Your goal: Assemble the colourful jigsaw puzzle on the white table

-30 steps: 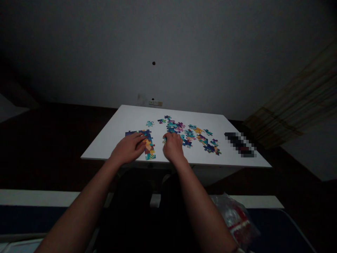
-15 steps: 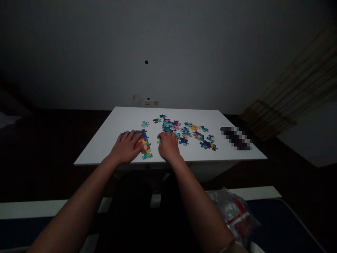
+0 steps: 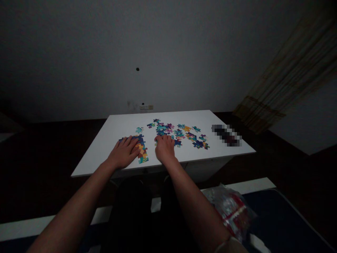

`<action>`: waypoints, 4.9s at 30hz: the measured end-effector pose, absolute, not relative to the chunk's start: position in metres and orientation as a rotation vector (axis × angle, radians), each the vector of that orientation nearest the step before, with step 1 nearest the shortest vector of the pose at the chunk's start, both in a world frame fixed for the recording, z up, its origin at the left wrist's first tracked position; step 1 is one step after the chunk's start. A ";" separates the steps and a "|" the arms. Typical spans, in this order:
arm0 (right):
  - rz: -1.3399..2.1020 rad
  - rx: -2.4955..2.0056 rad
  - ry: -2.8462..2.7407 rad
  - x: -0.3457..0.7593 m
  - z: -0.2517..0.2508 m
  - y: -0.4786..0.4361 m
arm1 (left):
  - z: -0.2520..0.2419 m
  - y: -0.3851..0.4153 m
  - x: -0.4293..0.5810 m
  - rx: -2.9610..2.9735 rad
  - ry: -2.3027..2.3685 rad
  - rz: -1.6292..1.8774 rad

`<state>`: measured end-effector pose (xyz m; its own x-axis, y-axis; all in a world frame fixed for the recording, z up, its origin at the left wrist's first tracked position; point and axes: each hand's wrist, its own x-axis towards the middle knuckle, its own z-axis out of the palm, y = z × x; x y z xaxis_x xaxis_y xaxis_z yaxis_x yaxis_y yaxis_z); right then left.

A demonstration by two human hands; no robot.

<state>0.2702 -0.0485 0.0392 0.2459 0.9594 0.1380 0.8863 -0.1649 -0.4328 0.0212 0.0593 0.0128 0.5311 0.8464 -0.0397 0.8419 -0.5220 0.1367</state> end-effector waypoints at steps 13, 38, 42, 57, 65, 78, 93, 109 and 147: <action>0.109 -2.054 -1.637 0.292 0.043 -0.074 | 0.060 0.098 0.068 2.717 1.359 0.079; 0.290 -2.407 -1.451 0.463 0.042 -0.040 | 0.024 0.062 0.203 2.483 1.472 -0.124; 0.326 -2.434 -1.450 0.466 0.043 -0.017 | 0.018 0.057 0.225 2.493 1.476 -0.057; 0.233 -2.265 -1.354 0.478 0.059 0.006 | 0.017 0.063 0.270 2.509 1.421 0.042; 0.338 -1.977 -1.706 0.452 0.050 -0.018 | 0.018 0.062 0.268 2.509 1.411 0.052; 0.175 -2.387 -1.605 0.476 0.049 -0.071 | 0.016 0.062 0.267 2.501 1.372 0.101; 0.061 -2.477 -1.472 0.485 0.040 -0.081 | 0.015 0.061 0.264 2.506 1.347 0.147; 0.128 -2.318 -1.576 0.476 0.032 -0.090 | 0.017 0.060 0.268 2.496 1.339 0.128; 0.149 -2.302 -1.542 0.499 0.025 -0.030 | 0.025 0.139 0.314 2.439 1.219 0.138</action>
<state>0.4989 -0.0296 0.0245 0.3972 0.9107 0.1133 0.8723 -0.3362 -0.3551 0.3144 0.1393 0.0252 0.6132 0.7845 -0.0924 0.7441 -0.5344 0.4009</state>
